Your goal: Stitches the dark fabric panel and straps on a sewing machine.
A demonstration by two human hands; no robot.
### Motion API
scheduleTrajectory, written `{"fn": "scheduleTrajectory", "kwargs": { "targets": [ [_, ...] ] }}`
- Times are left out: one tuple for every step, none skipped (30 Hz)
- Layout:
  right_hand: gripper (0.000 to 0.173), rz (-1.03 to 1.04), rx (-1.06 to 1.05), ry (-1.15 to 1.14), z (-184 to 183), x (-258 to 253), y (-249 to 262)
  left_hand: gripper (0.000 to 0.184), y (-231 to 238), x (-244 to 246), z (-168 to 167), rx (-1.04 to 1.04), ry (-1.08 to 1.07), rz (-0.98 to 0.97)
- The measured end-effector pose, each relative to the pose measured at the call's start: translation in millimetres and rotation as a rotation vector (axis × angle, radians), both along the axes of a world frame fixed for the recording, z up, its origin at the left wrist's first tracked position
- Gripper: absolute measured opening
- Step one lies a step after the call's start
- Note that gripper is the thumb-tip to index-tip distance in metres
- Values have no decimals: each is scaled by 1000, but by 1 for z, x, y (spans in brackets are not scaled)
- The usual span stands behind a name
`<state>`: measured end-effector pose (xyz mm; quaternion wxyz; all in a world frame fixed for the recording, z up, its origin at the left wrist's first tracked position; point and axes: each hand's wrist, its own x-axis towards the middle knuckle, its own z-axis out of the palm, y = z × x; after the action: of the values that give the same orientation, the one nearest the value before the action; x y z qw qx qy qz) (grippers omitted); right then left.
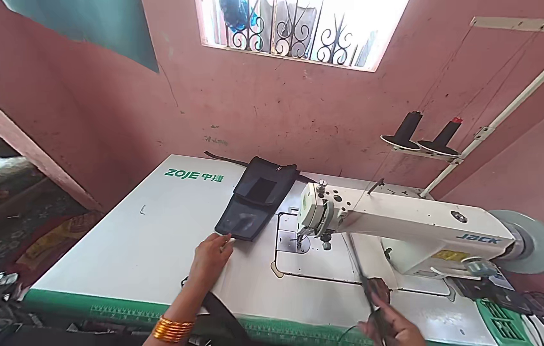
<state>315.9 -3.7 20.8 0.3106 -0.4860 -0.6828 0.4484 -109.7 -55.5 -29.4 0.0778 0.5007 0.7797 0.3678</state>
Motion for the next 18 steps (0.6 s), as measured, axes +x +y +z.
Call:
{"fn": "scheduleTrajectory", "kwargs": {
  "targets": [
    [65, -31, 134, -161, -1, 11, 18, 24, -15, -6, 1, -9, 23, -15],
    [57, -56, 280, -333, -2, 19, 34, 21, -34, -5, 7, -70, 15, -56],
    [46, -75, 395, -494, 1, 22, 44, 19, -56, 2, 17, -177, -34, -128],
    [36, -80, 458, -622, 5, 21, 49, 19, -79, 11, 27, -286, -105, -235],
    [30, -64, 528, -660, 8, 16, 48, 19, -102, 18, 38, -356, -189, -365],
    [26, -15, 600, -604, 9, 6, 44, 20, -124, 20, 47, -355, -300, -471],
    [23, 53, 646, -488, 8, -11, 37, 22, -143, 19, 53, -300, -427, -476],
    [23, 139, 609, -338, 5, -33, 28, 25, -159, 12, 54, -192, -539, -362],
    [24, 236, 479, -191, 1, -57, 20, 26, -170, 3, 49, -76, -601, -159],
    [27, 311, 282, -49, -3, -83, 17, 27, -173, -9, 43, 26, -625, 75],
    [30, 342, 89, 71, -5, -112, 19, 29, -170, -23, 37, 89, -640, 284],
    [33, 332, -63, 174, -8, -141, 25, 34, -164, -37, 33, 107, -671, 451],
    [36, 288, -166, 260, -10, -169, 32, 43, -159, -50, 28, 113, -704, 586],
    [37, 227, -229, 324, -11, -196, 40, 53, -153, -62, 22, 130, -712, 694],
    [40, 145, -268, 374, -9, -222, 48, 63, -147, -73, 17, 156, -691, 788],
    [43, 60, -300, 414, -8, -246, 58, 73, -139, -85, 14, 162, -636, 876],
    [45, -23, -327, 445, -5, -266, 66, 85, -130, -96, 14, 114, -569, 949],
    [47, -92, -340, 476, -3, -283, 75, 96, -119, -106, 15, 59, -539, 998]
  ]
}}
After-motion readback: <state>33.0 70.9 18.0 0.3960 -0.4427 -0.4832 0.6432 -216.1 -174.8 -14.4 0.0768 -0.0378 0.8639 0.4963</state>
